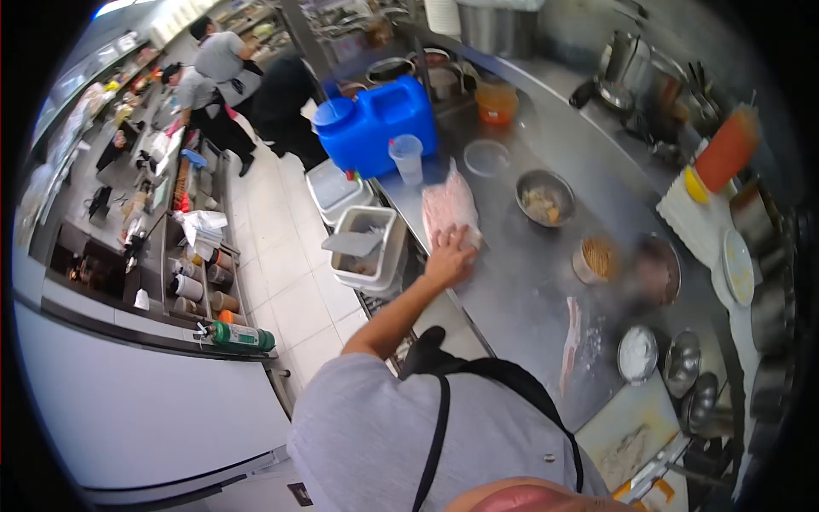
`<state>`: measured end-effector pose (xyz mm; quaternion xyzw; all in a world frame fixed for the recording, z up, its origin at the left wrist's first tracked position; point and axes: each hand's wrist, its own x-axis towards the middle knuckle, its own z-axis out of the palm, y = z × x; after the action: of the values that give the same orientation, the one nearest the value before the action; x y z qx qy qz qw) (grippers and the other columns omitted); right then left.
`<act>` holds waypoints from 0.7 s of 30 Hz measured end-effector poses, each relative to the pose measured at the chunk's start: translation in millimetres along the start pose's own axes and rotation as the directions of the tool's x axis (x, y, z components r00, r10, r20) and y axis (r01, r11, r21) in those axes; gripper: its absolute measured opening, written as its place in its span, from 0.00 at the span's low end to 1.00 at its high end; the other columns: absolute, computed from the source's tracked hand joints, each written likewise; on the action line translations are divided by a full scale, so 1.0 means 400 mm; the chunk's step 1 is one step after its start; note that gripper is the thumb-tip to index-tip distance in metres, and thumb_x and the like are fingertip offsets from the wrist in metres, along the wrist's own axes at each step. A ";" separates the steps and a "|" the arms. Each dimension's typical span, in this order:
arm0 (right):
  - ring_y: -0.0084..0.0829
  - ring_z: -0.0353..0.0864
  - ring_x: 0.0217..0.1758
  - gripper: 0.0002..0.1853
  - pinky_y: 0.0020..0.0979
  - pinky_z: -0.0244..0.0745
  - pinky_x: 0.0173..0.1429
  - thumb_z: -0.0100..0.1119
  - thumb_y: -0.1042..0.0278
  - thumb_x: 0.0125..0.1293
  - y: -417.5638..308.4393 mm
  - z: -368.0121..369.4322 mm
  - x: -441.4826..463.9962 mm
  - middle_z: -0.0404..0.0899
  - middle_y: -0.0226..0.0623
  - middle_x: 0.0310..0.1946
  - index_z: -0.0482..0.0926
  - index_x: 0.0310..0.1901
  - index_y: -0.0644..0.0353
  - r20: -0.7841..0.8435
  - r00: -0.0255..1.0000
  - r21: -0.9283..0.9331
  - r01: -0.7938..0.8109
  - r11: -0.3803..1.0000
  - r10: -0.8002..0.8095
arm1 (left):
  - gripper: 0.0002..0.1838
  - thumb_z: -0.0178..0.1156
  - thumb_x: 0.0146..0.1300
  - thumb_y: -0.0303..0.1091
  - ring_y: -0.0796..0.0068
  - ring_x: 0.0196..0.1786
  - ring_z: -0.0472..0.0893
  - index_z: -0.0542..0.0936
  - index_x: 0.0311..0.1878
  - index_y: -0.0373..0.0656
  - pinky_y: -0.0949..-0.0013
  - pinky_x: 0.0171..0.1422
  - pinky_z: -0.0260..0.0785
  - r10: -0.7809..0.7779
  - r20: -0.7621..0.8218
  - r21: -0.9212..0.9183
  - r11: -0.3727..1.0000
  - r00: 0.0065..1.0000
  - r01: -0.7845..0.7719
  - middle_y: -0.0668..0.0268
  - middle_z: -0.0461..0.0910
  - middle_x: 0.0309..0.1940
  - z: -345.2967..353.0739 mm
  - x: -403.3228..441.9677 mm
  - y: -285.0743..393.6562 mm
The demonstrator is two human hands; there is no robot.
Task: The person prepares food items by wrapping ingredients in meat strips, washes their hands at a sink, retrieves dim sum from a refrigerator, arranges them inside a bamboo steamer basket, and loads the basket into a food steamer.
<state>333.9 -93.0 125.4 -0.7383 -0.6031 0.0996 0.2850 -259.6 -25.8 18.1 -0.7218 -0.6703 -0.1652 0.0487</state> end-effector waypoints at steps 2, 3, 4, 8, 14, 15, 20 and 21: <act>0.43 0.77 0.54 0.25 0.40 0.70 0.58 0.75 0.58 0.47 0.014 -0.083 -0.028 0.79 0.48 0.48 0.81 0.45 0.63 -0.057 0.998 -0.017 -0.033 0.999 0.032 | 0.25 0.68 0.46 0.38 0.45 0.73 0.59 0.80 0.52 0.57 0.33 0.71 0.50 0.085 -0.054 0.098 0.992 0.995 -0.079 0.55 0.61 0.71 0.026 -0.002 -0.065; 0.43 0.76 0.54 0.26 0.40 0.70 0.59 0.75 0.58 0.46 -0.007 -0.135 -0.049 0.79 0.48 0.48 0.81 0.46 0.63 -0.090 0.994 -0.037 -0.062 0.997 0.058 | 0.25 0.67 0.48 0.37 0.43 0.72 0.60 0.79 0.54 0.54 0.33 0.70 0.52 0.108 0.023 0.054 0.993 0.994 -0.109 0.53 0.61 0.71 0.019 0.005 -0.099; 0.43 0.76 0.55 0.26 0.40 0.70 0.59 0.76 0.58 0.46 -0.038 -0.181 -0.058 0.79 0.47 0.48 0.81 0.46 0.63 -0.135 0.988 -0.041 -0.081 0.996 0.075 | 0.26 0.69 0.48 0.39 0.49 0.71 0.61 0.79 0.54 0.53 0.38 0.69 0.54 0.131 -0.017 0.011 0.991 0.991 -0.131 0.57 0.62 0.70 -0.014 0.012 -0.106; 0.42 0.76 0.56 0.28 0.39 0.69 0.61 0.77 0.57 0.45 -0.196 -0.313 -0.145 0.78 0.47 0.50 0.81 0.47 0.63 -0.255 0.963 0.025 -0.078 0.997 0.081 | 0.19 0.71 0.40 0.36 0.48 0.71 0.59 0.83 0.41 0.57 0.42 0.69 0.52 0.095 -0.077 0.044 0.995 0.993 -0.091 0.61 0.60 0.72 -0.040 0.011 -0.159; 0.42 0.75 0.59 0.31 0.39 0.68 0.63 0.80 0.56 0.43 -0.532 -0.025 -0.215 0.78 0.47 0.52 0.81 0.48 0.63 0.129 0.962 0.305 0.191 0.933 -0.239 | 0.21 0.68 0.41 0.31 0.42 0.70 0.58 0.84 0.45 0.52 0.42 0.71 0.52 0.153 -0.180 -0.148 0.972 0.972 -0.180 0.52 0.60 0.72 -0.109 -0.037 -0.231; 0.46 0.72 0.63 0.30 0.39 0.68 0.65 0.79 0.57 0.44 -0.570 0.119 -0.199 0.74 0.47 0.58 0.80 0.47 0.62 0.193 0.933 0.238 0.257 0.937 -0.305 | 0.22 0.68 0.42 0.31 0.40 0.70 0.58 0.84 0.46 0.51 0.43 0.71 0.52 0.175 -0.231 -0.195 0.955 0.957 -0.221 0.49 0.59 0.72 -0.105 -0.042 -0.253; 0.52 0.61 0.73 0.28 0.41 0.61 0.72 0.75 0.57 0.49 -0.654 0.564 -0.164 0.56 0.57 0.72 0.80 0.52 0.57 0.236 0.883 0.254 0.348 0.903 -0.406 | 0.20 0.67 0.51 0.34 0.40 0.69 0.58 0.82 0.50 0.49 0.44 0.70 0.51 0.064 -0.204 -0.199 0.974 0.977 -0.106 0.45 0.58 0.70 -0.154 -0.070 -0.320; 0.52 0.61 0.73 0.28 0.41 0.61 0.73 0.74 0.59 0.51 -0.691 0.542 -0.148 0.53 0.59 0.73 0.79 0.54 0.56 0.317 0.873 0.201 0.321 0.925 -0.371 | 0.20 0.67 0.51 0.34 0.40 0.69 0.58 0.82 0.50 0.49 0.44 0.70 0.51 0.073 -0.227 -0.212 0.969 0.971 -0.123 0.45 0.58 0.70 -0.158 -0.074 -0.335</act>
<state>-18.1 -53.4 86.0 -0.5663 -0.7579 0.2190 0.2386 -403.6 -59.5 48.2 -0.7326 -0.6013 -0.3153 0.0478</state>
